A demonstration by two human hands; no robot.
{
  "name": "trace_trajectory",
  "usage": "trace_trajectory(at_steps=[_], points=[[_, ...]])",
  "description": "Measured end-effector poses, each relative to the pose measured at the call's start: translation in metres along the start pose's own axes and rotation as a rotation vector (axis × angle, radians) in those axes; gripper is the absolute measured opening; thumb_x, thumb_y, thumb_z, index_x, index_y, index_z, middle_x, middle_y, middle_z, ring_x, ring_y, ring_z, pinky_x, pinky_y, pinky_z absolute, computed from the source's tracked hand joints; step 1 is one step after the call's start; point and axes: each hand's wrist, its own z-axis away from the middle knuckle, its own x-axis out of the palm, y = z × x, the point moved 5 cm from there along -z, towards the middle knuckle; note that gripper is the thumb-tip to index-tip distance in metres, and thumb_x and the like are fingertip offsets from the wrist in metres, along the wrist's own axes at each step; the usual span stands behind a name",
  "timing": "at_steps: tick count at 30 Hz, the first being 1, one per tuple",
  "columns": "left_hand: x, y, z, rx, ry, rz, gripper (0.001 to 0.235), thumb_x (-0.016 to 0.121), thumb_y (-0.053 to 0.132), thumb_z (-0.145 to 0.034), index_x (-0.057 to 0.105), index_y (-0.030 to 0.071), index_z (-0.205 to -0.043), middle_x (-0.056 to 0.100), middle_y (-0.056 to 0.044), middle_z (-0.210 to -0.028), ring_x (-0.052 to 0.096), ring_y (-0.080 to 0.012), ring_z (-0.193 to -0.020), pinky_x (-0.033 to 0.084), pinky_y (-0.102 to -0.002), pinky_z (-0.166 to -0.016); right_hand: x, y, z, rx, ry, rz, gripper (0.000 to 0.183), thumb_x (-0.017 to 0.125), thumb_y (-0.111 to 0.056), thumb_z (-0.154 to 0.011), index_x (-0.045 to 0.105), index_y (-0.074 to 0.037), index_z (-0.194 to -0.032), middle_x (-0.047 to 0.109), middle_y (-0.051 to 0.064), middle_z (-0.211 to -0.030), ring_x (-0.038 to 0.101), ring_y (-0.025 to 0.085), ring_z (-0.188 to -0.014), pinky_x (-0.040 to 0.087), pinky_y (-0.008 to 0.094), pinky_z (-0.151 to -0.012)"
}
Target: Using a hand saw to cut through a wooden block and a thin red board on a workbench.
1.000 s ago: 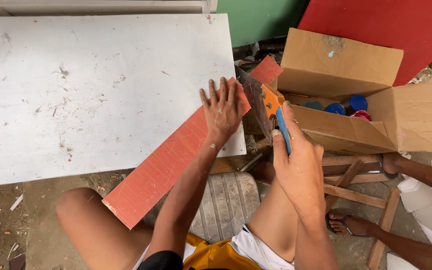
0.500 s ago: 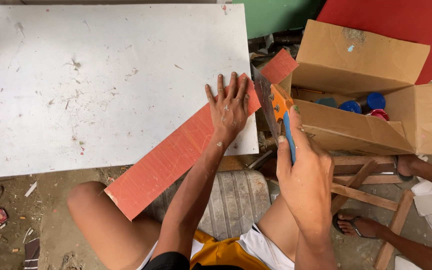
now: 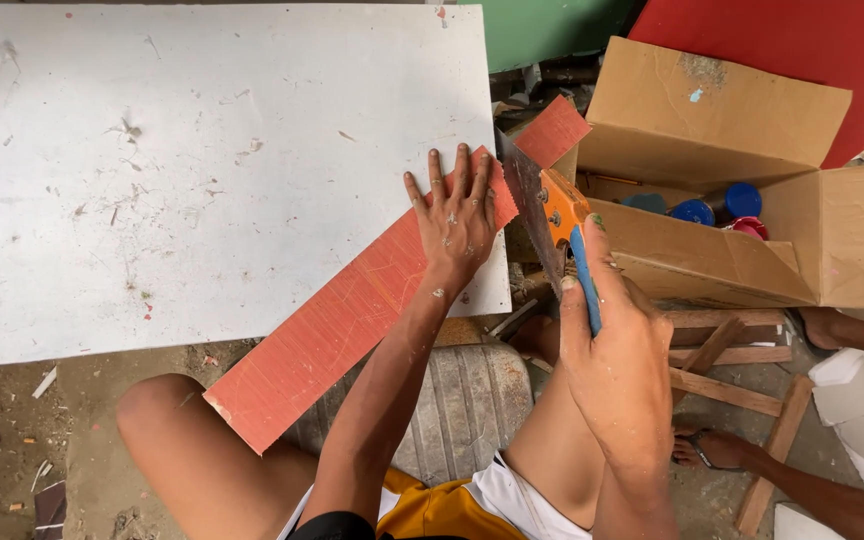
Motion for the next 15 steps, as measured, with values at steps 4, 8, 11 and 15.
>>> trace_trajectory(at_steps=[4,8,11,15], points=[[-0.001,0.002,0.0,-0.007,0.003,0.006,0.051,0.04,0.041,-0.11,0.04,0.025,-0.158,0.042,-0.004,-0.163,0.029,-0.0423,-0.154,0.014,-0.072,-0.121,-0.006,0.0,0.004,0.029,-0.012,0.019,0.053,0.048,-0.014,-0.099,0.047,-0.012,-0.153,0.067,0.019,-0.133,0.062,0.038,-0.119,0.044,0.046,-0.101],[-0.003,0.001,-0.002,-0.009,-0.001,-0.038,0.05,0.037,0.042,-0.11,0.042,0.026,-0.157,0.043,-0.003,-0.162,0.031,-0.042,-0.152,0.017,-0.072,-0.12,-0.016,-0.003,0.014,0.028,-0.006,0.104,0.054,0.049,-0.018,-0.099,0.049,-0.013,-0.153,0.066,0.02,-0.131,0.064,0.039,-0.111,0.046,0.046,-0.09],[-0.002,0.002,0.0,0.0,-0.009,-0.037,0.05,0.038,0.042,-0.11,0.041,0.025,-0.158,0.042,-0.003,-0.163,0.03,-0.0419,-0.153,0.016,-0.072,-0.12,-0.013,-0.009,0.013,0.105,-0.005,0.11,0.056,0.048,-0.021,-0.098,0.049,-0.014,-0.154,0.067,0.02,-0.123,0.063,0.039,-0.11,0.045,0.046,-0.091],[-0.01,0.002,-0.016,-0.09,-0.42,-0.02,0.055,0.019,0.038,-0.111,0.022,0.03,-0.165,0.017,-0.002,-0.173,0.004,-0.0393,-0.158,-0.002,-0.072,-0.12,0.046,0.017,-0.026,-0.068,0.123,-0.167,0.051,0.053,-0.002,-0.102,0.047,-0.004,-0.153,0.063,0.039,-0.124,0.064,0.052,-0.112,0.056,0.055,-0.089]])
